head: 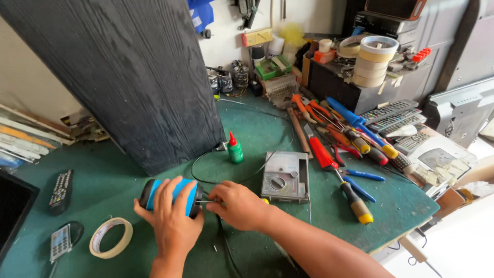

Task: The person uses a screwdriver to remove screws from the bottom of a blue cylindrical device. They systematically unscrew fasteners and place them on the workbench. Finally, they separate the bottom cover to reveal the internal components.

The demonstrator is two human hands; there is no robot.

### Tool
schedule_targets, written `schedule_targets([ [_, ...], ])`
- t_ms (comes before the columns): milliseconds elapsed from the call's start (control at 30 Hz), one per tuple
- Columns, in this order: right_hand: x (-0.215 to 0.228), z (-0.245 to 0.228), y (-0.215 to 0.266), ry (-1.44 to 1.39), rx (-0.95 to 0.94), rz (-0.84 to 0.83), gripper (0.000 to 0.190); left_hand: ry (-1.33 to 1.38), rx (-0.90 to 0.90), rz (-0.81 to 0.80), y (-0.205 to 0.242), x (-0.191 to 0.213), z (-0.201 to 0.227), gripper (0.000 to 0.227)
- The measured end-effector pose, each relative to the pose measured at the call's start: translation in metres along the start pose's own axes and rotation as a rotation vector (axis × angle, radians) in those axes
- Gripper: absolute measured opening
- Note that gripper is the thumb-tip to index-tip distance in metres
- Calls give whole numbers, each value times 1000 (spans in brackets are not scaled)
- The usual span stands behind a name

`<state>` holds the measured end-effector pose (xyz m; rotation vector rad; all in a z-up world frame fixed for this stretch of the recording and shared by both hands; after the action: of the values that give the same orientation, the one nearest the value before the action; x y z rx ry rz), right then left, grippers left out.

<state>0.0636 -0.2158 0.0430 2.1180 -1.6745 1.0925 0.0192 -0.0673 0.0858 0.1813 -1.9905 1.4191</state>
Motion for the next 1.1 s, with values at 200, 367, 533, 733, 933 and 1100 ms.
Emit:
schedule_targets([
  [200, -5, 4, -5, 158, 35, 145, 3, 1, 13, 5, 3, -2, -5, 70],
  [367, -17, 7, -10, 107, -9, 79, 11, 5, -69, 189, 1, 5, -1, 64],
  [533, -14, -4, -8, 179, 62, 125, 10, 43, -53, 190, 8, 2, -6, 72],
  [733, -11, -9, -8, -7, -29, 33, 10, 87, -57, 190, 4, 3, -4, 72],
  [933, -8, -4, -7, 49, -29, 89, 8, 85, -61, 160, 7, -1, -4, 74],
  [1100, -10, -4, -10, 86, 40, 106, 10, 96, -53, 138, 5, 1, -4, 74],
])
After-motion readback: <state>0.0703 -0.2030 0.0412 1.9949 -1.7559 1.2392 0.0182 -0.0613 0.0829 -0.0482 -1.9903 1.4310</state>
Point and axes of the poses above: each hand's wrist, its own y-axis away from the middle knuckle, its own x-axis out of the back of the hand, z = x × y, the point moved 8 cm from there along -y, towards the middle knuckle, and after that the axes turned 15 degrees about -x, right-handed, at the moved point
